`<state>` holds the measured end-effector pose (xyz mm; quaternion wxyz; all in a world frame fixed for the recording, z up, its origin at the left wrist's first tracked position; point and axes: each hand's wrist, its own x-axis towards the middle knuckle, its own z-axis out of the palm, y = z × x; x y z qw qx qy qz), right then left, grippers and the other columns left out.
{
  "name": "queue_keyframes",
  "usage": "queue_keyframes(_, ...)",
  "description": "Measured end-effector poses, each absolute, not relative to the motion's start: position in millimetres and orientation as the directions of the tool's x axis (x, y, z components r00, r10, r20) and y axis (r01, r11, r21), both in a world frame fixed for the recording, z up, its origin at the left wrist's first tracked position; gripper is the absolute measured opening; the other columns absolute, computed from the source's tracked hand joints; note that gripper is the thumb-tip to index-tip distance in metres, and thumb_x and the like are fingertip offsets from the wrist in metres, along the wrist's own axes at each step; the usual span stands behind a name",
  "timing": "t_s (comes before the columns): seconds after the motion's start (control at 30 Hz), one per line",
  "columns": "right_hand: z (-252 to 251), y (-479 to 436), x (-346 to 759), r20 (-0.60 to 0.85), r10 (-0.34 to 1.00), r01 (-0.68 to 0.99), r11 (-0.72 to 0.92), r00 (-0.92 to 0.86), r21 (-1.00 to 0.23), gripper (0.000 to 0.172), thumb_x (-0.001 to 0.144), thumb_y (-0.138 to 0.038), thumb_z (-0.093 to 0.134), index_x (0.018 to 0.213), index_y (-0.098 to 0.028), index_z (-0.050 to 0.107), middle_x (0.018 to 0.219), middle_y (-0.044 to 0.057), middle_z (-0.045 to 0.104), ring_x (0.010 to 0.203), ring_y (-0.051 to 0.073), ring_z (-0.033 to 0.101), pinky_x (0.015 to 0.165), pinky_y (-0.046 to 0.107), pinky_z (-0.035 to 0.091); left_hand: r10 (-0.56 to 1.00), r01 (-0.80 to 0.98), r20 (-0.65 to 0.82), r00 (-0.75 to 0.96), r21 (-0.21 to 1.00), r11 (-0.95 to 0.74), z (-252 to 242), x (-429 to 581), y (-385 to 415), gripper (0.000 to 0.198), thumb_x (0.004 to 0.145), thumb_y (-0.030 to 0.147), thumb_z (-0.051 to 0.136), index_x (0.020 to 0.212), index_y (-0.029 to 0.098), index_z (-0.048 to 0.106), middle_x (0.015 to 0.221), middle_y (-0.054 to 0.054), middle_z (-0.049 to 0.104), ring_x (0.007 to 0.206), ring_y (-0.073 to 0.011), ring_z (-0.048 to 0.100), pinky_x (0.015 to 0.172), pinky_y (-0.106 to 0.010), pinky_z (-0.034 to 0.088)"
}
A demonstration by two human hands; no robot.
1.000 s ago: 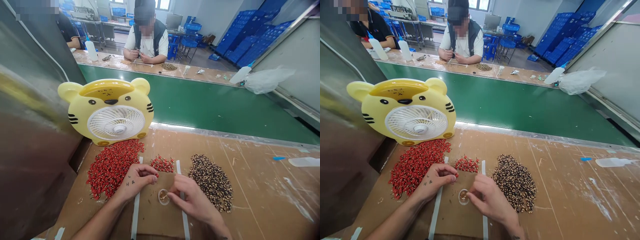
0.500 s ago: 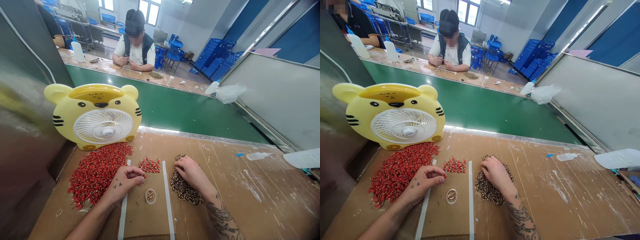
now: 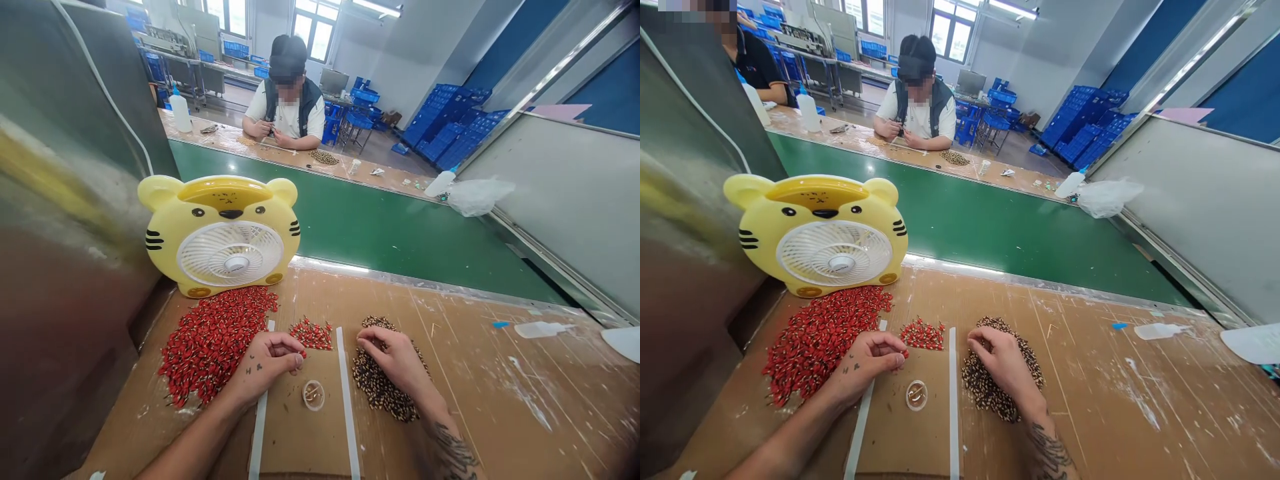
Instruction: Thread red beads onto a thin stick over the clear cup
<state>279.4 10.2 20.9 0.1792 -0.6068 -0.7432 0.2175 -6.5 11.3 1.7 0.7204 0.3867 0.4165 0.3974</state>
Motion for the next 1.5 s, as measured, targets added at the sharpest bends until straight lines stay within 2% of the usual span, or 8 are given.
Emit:
queue_keyframes(0.1,19.3,-1.0,259.6,0.069,0.979,0.621,0.176,-0.193,-0.763,0.017,0.094,-0.029,0.058,0.088,-0.021,0.072,0.086,0.004,0.072,0.078,0.019,0.066,0.071,0.03,0.05,0.934,-0.222,-0.244,0.26,0.927,0.303,1.3,-5.5,8.5,0.012,0.067,0.019,0.078,0.076,0.013,0.075,0.066,-0.004,0.071,0.058,-0.0138,0.064,0.06,-0.025,0.051)
queue_keyframes(0.23,17.6,-9.4,222.5,0.199,0.964,0.373,0.254,-0.178,-0.893,0.011,0.09,-0.026,0.064,0.091,-0.022,0.074,0.087,0.005,0.071,0.082,0.019,0.066,0.07,0.029,0.052,0.985,-0.119,0.004,0.172,0.993,0.017,1.7,-5.5,3.6,0.007,0.074,0.017,0.073,0.08,0.017,0.077,0.082,-0.008,0.075,0.073,-0.0185,0.069,0.068,-0.028,0.055)
queue_keyframes(0.3,19.2,-11.0,205.8,0.224,0.958,0.326,0.272,-0.179,-0.905,0.011,0.091,-0.023,0.063,0.093,-0.023,0.074,0.088,0.005,0.071,0.083,0.019,0.066,0.072,0.029,0.053,0.979,-0.04,0.11,0.174,0.994,-0.104,2.5,-6.1,2.0,0.007,0.076,0.015,0.072,0.081,0.018,0.077,0.084,-0.008,0.076,0.079,-0.0196,0.07,0.073,-0.029,0.056)
queue_keyframes(0.4,23.9,-13.3,187.8,0.262,0.949,0.356,0.309,-0.175,-0.882,0.011,0.091,-0.02,0.062,0.095,-0.023,0.072,0.089,0.004,0.071,0.083,0.018,0.066,0.076,0.029,0.052,0.955,0.039,0.218,0.203,0.972,-0.231,3.0,-6.5,0.8,0.011,0.08,0.012,0.07,0.084,0.019,0.077,0.085,-0.008,0.077,0.082,-0.0192,0.071,0.078,-0.029,0.056)
queue_keyframes(0.53,29.6,-17.2,177.0,0.301,0.934,0.427,0.357,-0.195,-0.831,0.007,0.092,-0.019,0.062,0.093,-0.021,0.069,0.087,0.004,0.071,0.08,0.017,0.066,0.074,0.027,0.051,0.892,0.048,0.408,0.194,0.904,-0.424,2.1,-5.4,0.3,0.017,0.081,0.006,0.066,0.089,0.017,0.076,0.085,-0.007,0.077,0.08,-0.0166,0.072,0.077,-0.026,0.057)
queue_keyframes(0.63,30.3,-19.2,175.4,0.306,0.929,0.461,0.369,-0.208,-0.807,0.007,0.092,-0.018,0.061,0.091,-0.021,0.067,0.085,0.004,0.071,0.079,0.017,0.065,0.073,0.027,0.051,0.849,0.053,0.495,0.186,0.857,-0.512,2.0,-5.3,-0.3,0.019,0.08,0.003,0.066,0.09,0.017,0.075,0.084,-0.007,0.077,0.079,-0.0154,0.072,0.077,-0.023,0.058)
queue_keyframes(1.0,28.5,-22.3,176.6,0.283,0.941,0.475,0.338,-0.185,-0.812,0.007,0.092,-0.019,0.061,0.089,-0.021,0.067,0.085,0.002,0.07,0.079,0.016,0.065,0.074,0.026,0.05,0.807,0.076,0.55,0.215,0.814,-0.575,2.6,-6.4,0.8,0.023,0.08,-0.001,0.064,0.093,0.016,0.075,0.087,-0.009,0.076,0.08,-0.015,0.073,0.078,-0.023,0.059)
queue_keyframes(1.5,35.9,-20.5,174.5,0.301,0.925,0.503,0.38,-0.233,-0.777,0.01,0.092,-0.016,0.058,0.085,-0.02,0.064,0.078,0.002,0.066,0.074,0.016,0.062,0.07,0.027,0.048,0.816,0.061,0.53,0.231,0.829,-0.555,2.8,-8.0,1.3,0.024,0.081,0.001,0.064,0.094,0.018,0.076,0.089,-0.009,0.077,0.082,-0.0153,0.073,0.077,-0.024,0.059)
